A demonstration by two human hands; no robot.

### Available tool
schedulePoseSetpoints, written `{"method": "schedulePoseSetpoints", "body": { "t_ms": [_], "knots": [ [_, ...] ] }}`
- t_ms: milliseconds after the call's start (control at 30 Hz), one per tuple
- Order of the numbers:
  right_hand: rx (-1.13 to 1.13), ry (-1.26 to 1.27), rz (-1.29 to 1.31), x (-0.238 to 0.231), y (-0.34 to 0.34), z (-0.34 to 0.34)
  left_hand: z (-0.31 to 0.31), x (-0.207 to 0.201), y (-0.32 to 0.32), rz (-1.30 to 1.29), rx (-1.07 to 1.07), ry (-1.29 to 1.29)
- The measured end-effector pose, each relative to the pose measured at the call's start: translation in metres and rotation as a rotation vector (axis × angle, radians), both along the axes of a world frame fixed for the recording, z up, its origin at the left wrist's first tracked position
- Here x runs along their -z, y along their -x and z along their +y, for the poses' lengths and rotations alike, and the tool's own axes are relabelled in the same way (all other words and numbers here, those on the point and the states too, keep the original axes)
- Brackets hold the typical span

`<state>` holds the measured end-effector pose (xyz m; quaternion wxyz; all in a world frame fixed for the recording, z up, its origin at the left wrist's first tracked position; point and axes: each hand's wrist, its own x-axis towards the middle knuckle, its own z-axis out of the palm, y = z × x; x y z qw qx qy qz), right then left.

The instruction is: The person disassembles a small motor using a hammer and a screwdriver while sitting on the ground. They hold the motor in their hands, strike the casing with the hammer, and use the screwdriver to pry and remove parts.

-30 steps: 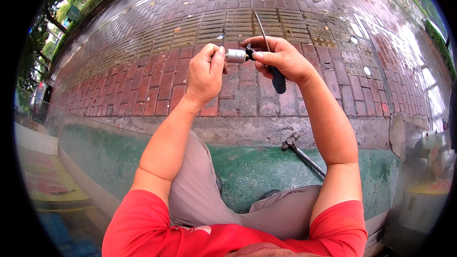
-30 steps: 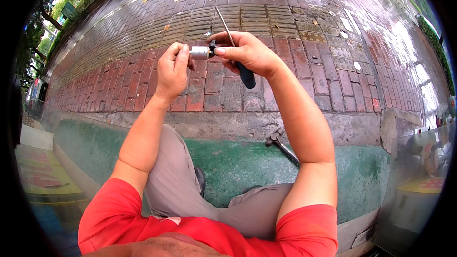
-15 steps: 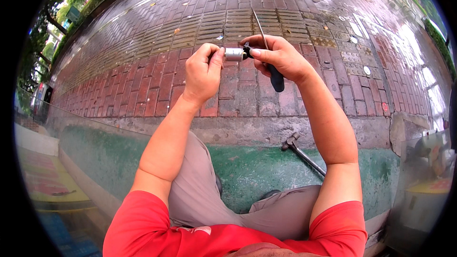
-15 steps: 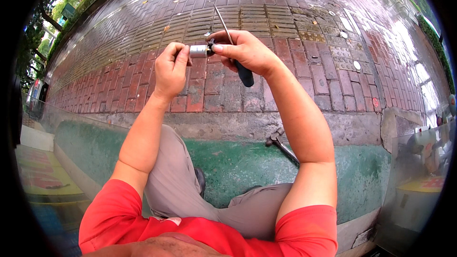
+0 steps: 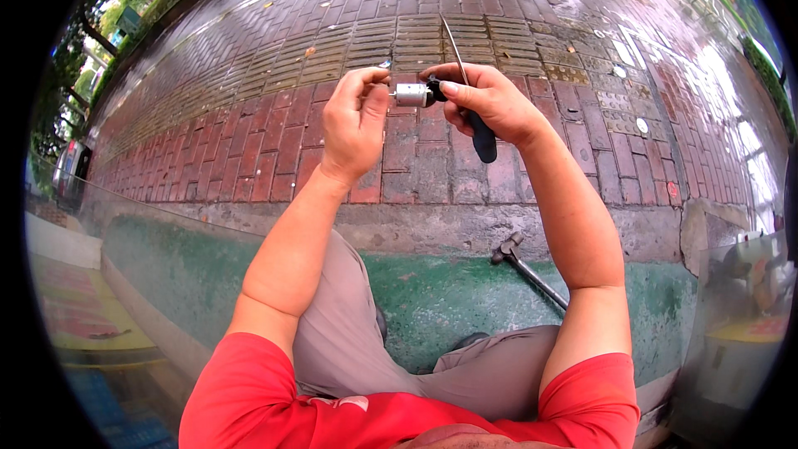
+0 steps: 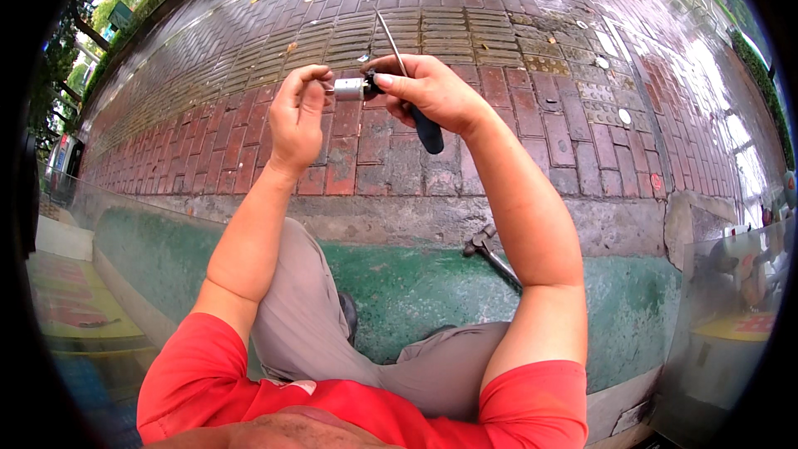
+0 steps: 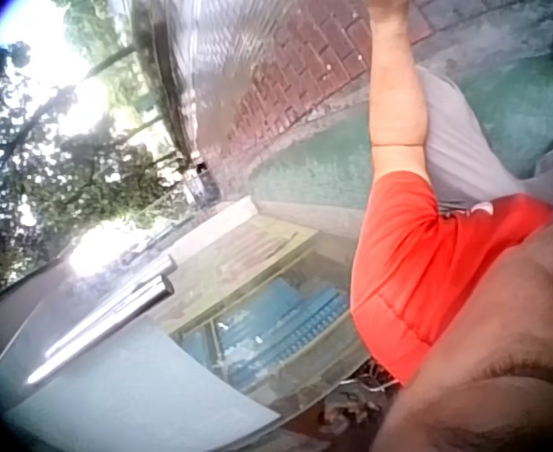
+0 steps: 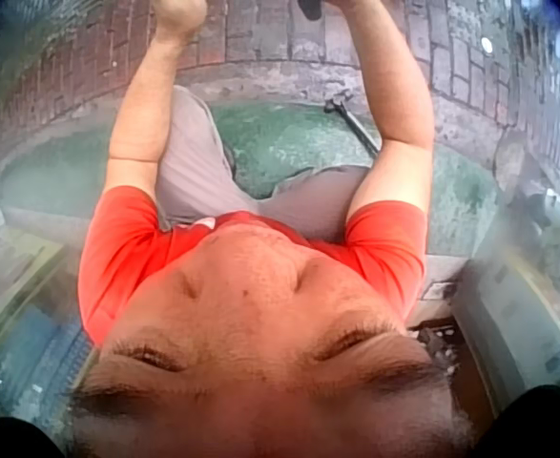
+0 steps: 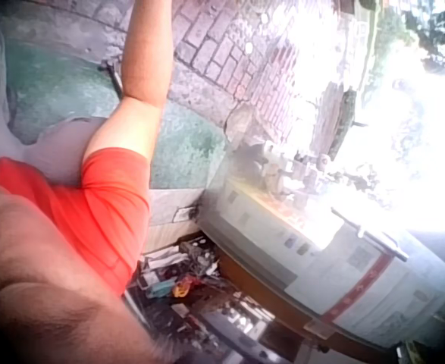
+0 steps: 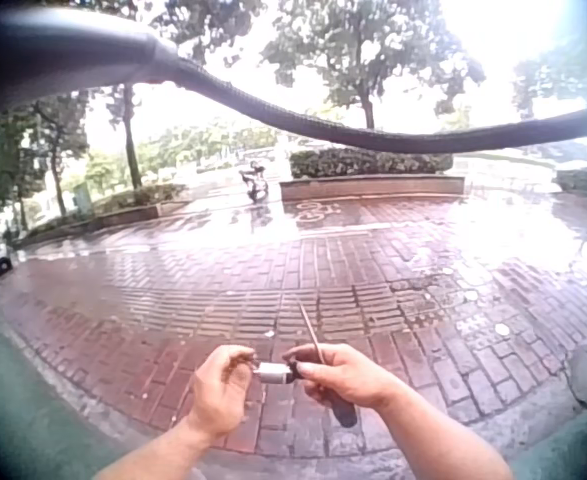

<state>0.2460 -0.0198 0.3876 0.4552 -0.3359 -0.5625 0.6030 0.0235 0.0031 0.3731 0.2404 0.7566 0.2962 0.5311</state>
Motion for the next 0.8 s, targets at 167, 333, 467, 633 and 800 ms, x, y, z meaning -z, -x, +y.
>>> {"method": "schedulePoseSetpoints", "body": {
  "t_ms": [167, 333, 467, 633, 800],
  "knots": [
    [-0.019, -0.028, -0.034, 0.001, 0.001, 0.001, -0.006, -0.01, -0.007, 0.267, -0.02, -0.328],
    [-0.028, -0.048, -0.087, 0.001, 0.002, 0.005, -0.006, -0.01, -0.005, 0.3, 0.002, -0.202],
    [-0.039, -0.041, -0.11, -0.003, 0.0, 0.005, -0.005, -0.007, -0.005, 0.289, 0.026, -0.133],
    [-0.026, -0.048, -0.136, -0.006, 0.002, 0.003, 0.0, 0.0, -0.003, 0.231, 0.063, -0.077],
    [-0.044, -0.054, -0.196, -0.004, -0.001, 0.005, -0.002, 0.0, -0.004, 0.188, 0.108, 0.06]
  ]
}}
